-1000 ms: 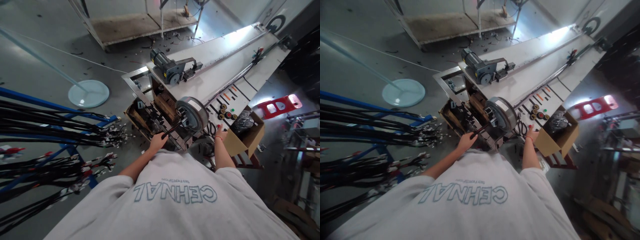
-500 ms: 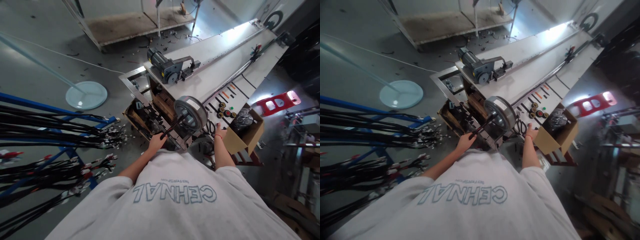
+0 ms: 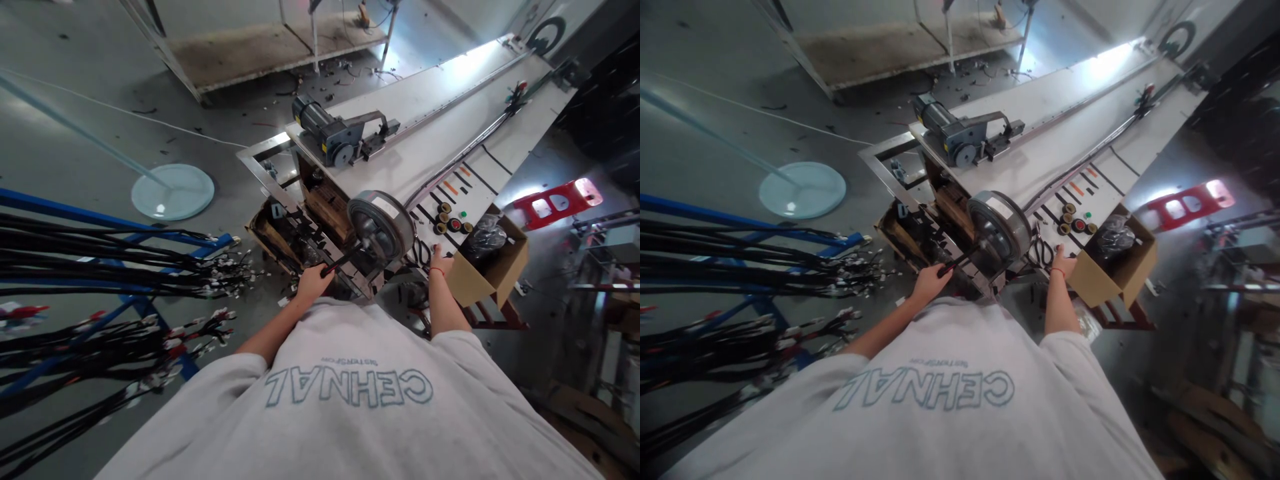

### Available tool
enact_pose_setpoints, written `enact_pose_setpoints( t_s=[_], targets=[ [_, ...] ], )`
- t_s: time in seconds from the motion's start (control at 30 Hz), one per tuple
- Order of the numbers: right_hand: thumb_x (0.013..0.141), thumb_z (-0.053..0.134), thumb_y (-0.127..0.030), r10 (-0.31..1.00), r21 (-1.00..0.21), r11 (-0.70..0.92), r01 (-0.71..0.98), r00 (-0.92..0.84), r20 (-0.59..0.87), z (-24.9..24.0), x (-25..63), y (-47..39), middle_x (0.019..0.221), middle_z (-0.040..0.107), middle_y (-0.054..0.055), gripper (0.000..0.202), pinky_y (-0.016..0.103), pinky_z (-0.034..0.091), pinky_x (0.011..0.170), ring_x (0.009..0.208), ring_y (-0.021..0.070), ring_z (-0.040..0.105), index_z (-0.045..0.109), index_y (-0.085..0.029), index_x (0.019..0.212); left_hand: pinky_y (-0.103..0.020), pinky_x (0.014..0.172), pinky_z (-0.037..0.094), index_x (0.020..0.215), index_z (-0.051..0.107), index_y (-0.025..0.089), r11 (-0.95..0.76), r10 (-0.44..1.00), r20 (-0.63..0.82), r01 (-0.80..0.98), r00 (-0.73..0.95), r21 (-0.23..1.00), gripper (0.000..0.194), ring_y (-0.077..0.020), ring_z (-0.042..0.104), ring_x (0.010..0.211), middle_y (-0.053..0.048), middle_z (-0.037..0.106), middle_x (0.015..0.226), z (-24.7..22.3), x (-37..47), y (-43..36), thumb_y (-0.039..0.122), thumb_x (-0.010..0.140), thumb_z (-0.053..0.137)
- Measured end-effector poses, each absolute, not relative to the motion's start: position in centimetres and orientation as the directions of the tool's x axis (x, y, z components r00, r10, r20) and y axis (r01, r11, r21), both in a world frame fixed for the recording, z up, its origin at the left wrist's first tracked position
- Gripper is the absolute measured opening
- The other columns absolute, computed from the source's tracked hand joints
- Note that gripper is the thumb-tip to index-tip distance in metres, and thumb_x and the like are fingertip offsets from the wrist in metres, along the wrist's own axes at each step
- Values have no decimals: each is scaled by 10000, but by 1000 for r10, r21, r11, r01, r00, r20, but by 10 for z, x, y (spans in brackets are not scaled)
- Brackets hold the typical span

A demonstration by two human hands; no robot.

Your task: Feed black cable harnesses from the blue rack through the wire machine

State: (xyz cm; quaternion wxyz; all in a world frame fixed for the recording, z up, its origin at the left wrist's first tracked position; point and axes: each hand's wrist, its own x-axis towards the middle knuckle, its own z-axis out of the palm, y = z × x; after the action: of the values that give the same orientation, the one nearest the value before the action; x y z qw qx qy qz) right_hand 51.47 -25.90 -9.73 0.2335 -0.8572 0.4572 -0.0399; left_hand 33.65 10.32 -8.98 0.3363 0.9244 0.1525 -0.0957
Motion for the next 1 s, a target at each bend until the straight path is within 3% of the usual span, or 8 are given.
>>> enact_pose_setpoints(
  t_s=[0.33,0.6,0.77,1.0],
  targets=[
    [820,504,-717,-806,-451,-466,-761,576,-139,-96,512,-257,1267,581,243,705,447,448,1001,1188,346,567,533,-115,1185,-254,665,404,931,697,145,-722,144,-255,277,956,634,365,-201,646,748,-88,715,796,-85,339,97,421,916,459],
    [806,540,-709,-812,-474,-451,-756,568,-133,-94,512,-254,1254,584,256,713,447,449,990,1173,360,574,539,-99,1177,-245,622,383,819,670,156,-717,68,-241,215,968,663,367,-181,624,682,-61,692,729,-88,336,96,428,918,445],
    [811,545,-695,-807,-457,-460,-762,573,-144,-93,512,-255,1255,575,275,734,450,444,989,1186,377,560,531,-70,1197,-254,652,414,888,662,153,-708,82,-256,237,963,666,346,-194,647,722,-75,715,807,-84,338,98,404,928,427],
    [822,552,-666,-800,-463,-470,-751,585,-137,-94,512,-255,1237,589,265,693,430,457,974,1181,360,569,528,-80,1191,-279,742,473,1015,613,178,-723,-160,-303,97,939,684,352,-218,681,835,-83,728,912,-65,333,109,431,961,376]
  ],
)
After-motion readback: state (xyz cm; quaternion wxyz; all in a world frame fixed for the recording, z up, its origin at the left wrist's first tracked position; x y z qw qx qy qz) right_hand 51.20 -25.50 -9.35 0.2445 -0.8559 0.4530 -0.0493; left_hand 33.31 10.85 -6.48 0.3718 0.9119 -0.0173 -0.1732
